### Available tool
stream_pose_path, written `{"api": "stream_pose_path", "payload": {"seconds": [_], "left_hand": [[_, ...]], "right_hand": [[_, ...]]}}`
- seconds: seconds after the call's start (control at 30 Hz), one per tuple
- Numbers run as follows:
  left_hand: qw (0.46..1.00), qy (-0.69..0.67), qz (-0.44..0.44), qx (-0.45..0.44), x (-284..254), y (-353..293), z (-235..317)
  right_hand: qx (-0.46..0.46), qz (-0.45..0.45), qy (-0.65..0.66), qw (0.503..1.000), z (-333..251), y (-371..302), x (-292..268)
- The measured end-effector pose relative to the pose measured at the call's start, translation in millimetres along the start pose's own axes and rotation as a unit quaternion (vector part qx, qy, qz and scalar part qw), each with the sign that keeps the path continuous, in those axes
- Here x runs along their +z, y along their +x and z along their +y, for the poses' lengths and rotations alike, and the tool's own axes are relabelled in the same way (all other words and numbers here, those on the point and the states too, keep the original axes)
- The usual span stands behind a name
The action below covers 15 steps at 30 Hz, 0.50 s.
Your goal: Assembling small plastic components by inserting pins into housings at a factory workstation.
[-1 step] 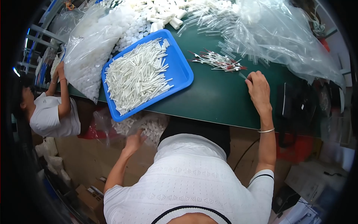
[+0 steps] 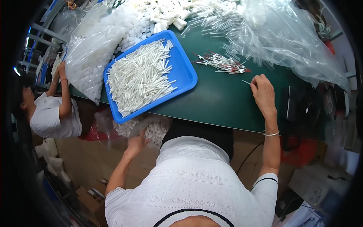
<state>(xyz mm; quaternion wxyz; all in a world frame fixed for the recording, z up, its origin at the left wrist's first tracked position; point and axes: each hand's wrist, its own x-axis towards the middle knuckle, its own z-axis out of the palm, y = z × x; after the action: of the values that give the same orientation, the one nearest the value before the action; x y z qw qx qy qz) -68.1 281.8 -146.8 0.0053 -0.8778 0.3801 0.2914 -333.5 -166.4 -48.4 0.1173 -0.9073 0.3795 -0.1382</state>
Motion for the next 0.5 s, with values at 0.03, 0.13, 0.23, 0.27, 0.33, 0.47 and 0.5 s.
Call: {"api": "stream_pose_path", "payload": {"seconds": [0.03, 0.13, 0.23, 0.27, 0.33, 0.47, 0.5], "left_hand": [[0.999, 0.014, 0.013, 0.028, -4.9, 1.4, 13.3], [0.955, -0.250, -0.044, 0.157, -56.5, 2.7, 84.4], [0.862, -0.437, -0.041, 0.254, -85.1, 17.5, 155.6], [0.839, -0.459, 0.006, 0.292, -90.2, 22.8, 176.2], [0.811, -0.502, 0.063, 0.294, -97.3, 36.7, 214.0], [0.839, -0.431, 0.101, 0.316, -101.6, 54.1, 237.7], [0.835, -0.432, 0.099, 0.326, -100.7, 57.4, 235.6]], "right_hand": [[-0.009, -0.006, 0.011, 1.000, 6.2, -1.2, 1.5], [0.094, -0.061, 0.169, 0.979, -6.8, -11.1, -10.7], [0.149, -0.092, 0.534, 0.827, -35.1, -31.4, 7.5], [0.126, -0.108, 0.607, 0.777, -51.7, -35.9, 11.6], [0.129, -0.096, 0.708, 0.688, -81.1, -44.2, 23.2], [0.121, -0.041, 0.798, 0.589, -111.5, -51.0, 43.7], [0.120, -0.043, 0.799, 0.587, -111.6, -50.9, 42.9]]}}
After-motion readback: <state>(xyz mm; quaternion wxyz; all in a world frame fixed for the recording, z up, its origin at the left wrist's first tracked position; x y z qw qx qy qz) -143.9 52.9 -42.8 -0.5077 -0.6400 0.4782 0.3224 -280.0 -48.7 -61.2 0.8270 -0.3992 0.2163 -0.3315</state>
